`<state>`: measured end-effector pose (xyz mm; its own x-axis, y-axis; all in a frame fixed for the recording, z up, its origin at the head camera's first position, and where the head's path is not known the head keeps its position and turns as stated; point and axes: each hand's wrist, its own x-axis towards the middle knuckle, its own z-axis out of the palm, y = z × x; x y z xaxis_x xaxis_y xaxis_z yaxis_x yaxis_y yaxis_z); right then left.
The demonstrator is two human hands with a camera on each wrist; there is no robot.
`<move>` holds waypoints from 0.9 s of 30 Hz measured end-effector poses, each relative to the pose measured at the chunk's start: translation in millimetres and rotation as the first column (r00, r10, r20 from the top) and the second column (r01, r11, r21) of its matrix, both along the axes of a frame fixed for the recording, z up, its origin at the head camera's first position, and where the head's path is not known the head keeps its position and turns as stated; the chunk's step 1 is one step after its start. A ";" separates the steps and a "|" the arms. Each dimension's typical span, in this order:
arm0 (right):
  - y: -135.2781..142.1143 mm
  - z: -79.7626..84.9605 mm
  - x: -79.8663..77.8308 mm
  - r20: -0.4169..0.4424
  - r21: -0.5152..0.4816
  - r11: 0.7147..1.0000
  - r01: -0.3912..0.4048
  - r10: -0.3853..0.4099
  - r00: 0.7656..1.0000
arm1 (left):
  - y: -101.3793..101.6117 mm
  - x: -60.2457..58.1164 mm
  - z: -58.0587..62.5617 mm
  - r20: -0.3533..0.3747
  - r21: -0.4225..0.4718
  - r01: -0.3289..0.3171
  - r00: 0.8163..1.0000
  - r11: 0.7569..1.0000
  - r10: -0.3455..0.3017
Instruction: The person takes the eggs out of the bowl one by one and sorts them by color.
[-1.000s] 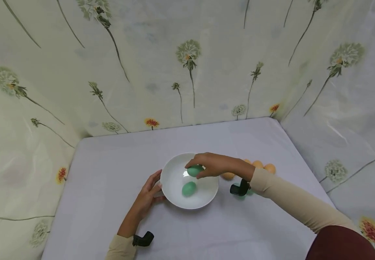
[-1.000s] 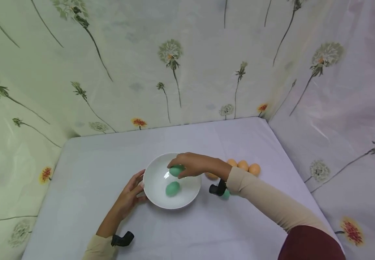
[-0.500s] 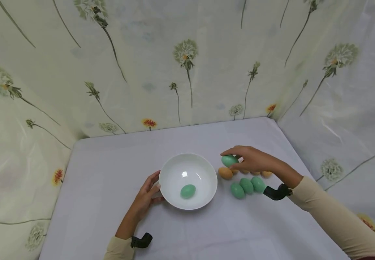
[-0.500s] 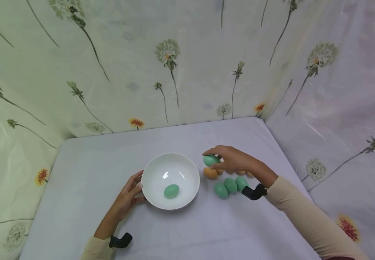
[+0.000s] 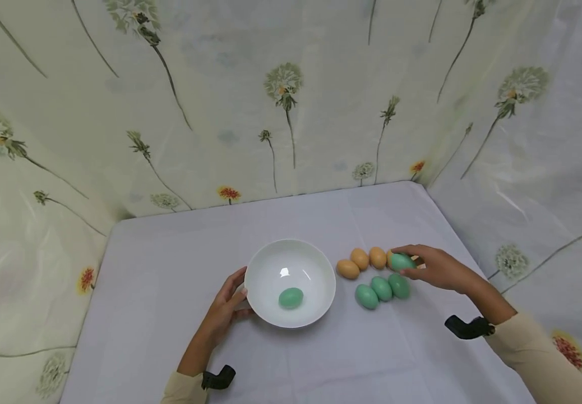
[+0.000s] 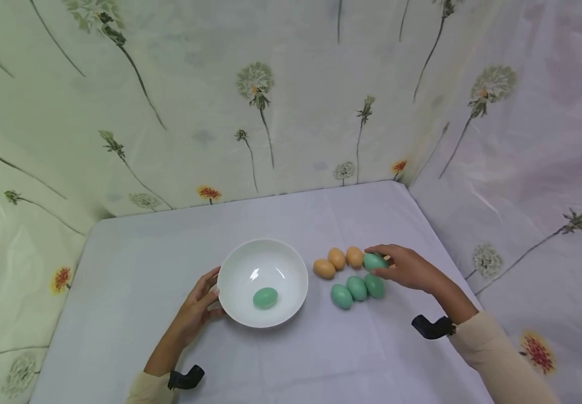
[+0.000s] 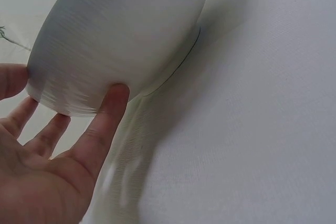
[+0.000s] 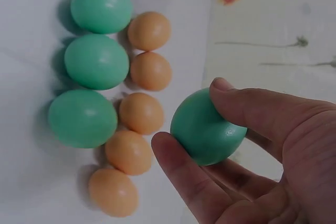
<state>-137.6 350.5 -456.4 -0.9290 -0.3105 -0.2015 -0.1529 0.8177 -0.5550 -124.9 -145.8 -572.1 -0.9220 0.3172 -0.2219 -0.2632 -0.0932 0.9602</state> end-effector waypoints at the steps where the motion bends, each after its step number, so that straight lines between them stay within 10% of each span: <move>1: 2.2 -2.9 2.6 0.006 0.003 1.000 0.016 -0.016 1.000 | -0.4 0.5 -0.2 -0.001 0.000 0.000 1.000 1.000 0.000; 27: 23.6 -64.4 28.9 0.046 0.031 0.983 0.179 -0.180 0.983 | -0.6 1.6 1.2 0.022 -0.015 -0.013 1.000 1.000 0.014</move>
<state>-108.7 374.1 -520.8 -0.9581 -0.1334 -0.2534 0.0240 0.8443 -0.5354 -123.3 -146.5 -571.0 -0.9210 0.3013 -0.2470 -0.2831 -0.0823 0.9555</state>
